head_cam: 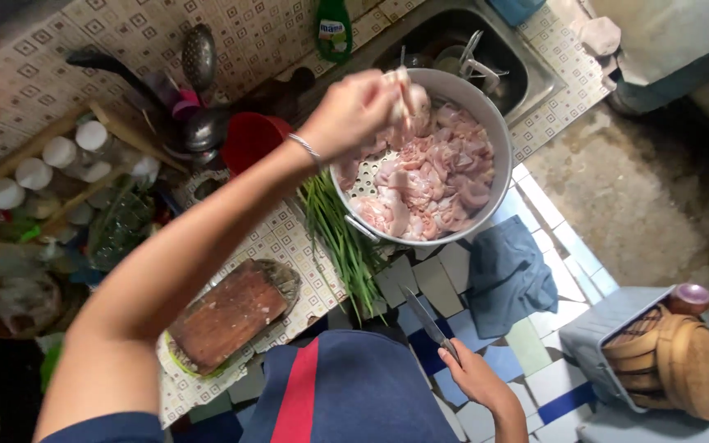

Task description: Cutting raw chicken into smaller pieces on a wooden cutting board using a kitchen knife.

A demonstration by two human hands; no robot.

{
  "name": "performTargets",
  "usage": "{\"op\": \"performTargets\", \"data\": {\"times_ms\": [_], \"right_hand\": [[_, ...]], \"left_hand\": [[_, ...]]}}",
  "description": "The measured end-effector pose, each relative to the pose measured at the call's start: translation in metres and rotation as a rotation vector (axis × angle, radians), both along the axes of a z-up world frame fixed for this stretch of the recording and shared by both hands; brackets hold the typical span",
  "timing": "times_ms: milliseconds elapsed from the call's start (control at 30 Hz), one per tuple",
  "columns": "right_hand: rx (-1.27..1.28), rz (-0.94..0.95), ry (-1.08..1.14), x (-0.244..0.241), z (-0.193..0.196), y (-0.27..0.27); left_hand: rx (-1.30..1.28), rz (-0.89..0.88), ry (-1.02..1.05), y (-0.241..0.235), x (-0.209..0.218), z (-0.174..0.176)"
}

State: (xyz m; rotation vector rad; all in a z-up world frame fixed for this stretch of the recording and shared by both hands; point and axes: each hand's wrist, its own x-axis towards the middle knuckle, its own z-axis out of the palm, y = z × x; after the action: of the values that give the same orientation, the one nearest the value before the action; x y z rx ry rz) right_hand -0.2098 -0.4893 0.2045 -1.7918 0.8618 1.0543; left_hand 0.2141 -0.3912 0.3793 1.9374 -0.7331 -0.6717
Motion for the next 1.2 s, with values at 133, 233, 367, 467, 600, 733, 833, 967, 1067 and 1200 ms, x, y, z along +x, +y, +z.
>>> {"op": "performTargets", "data": {"times_ms": [133, 233, 367, 467, 600, 733, 833, 967, 1067, 1200], "right_hand": [[-0.048, 0.077, -0.011, 0.000, -0.002, -0.008], [-0.062, 0.069, 0.038, 0.009, 0.004, -0.007], [-0.044, 0.084, 0.063, 0.028, 0.013, 0.000], [-0.039, 0.129, 0.055, 0.033, 0.004, 0.005], [-0.077, 0.283, -0.015, 0.040, -0.021, 0.014], [-0.056, 0.354, -0.051, 0.061, -0.020, 0.037], [-0.025, 0.186, 0.028, 0.080, 0.001, 0.072], [-0.048, 0.294, 0.032, 0.092, 0.013, 0.115], [-0.030, 0.212, 0.074, 0.083, 0.011, 0.141], [-0.135, 0.317, 0.061, 0.076, 0.023, 0.176]], "left_hand": [[0.194, 0.041, 0.016, -0.018, -0.015, -0.080], [0.252, -0.103, 0.205, -0.020, -0.029, -0.129], [0.608, -0.389, -0.176, 0.011, -0.048, -0.209], [0.312, -0.267, -0.184, 0.100, -0.069, -0.213], [0.092, 0.087, 0.160, 0.271, -0.106, -0.206], [0.206, 0.652, 0.261, 0.432, -0.144, -0.292], [0.270, 0.980, -0.002, 0.521, -0.170, -0.358], [0.354, 1.070, -0.133, 0.558, -0.155, -0.396], [0.506, 0.926, -0.198, 0.542, -0.132, -0.390], [0.823, 0.723, -0.275, 0.540, -0.125, -0.418]]}}
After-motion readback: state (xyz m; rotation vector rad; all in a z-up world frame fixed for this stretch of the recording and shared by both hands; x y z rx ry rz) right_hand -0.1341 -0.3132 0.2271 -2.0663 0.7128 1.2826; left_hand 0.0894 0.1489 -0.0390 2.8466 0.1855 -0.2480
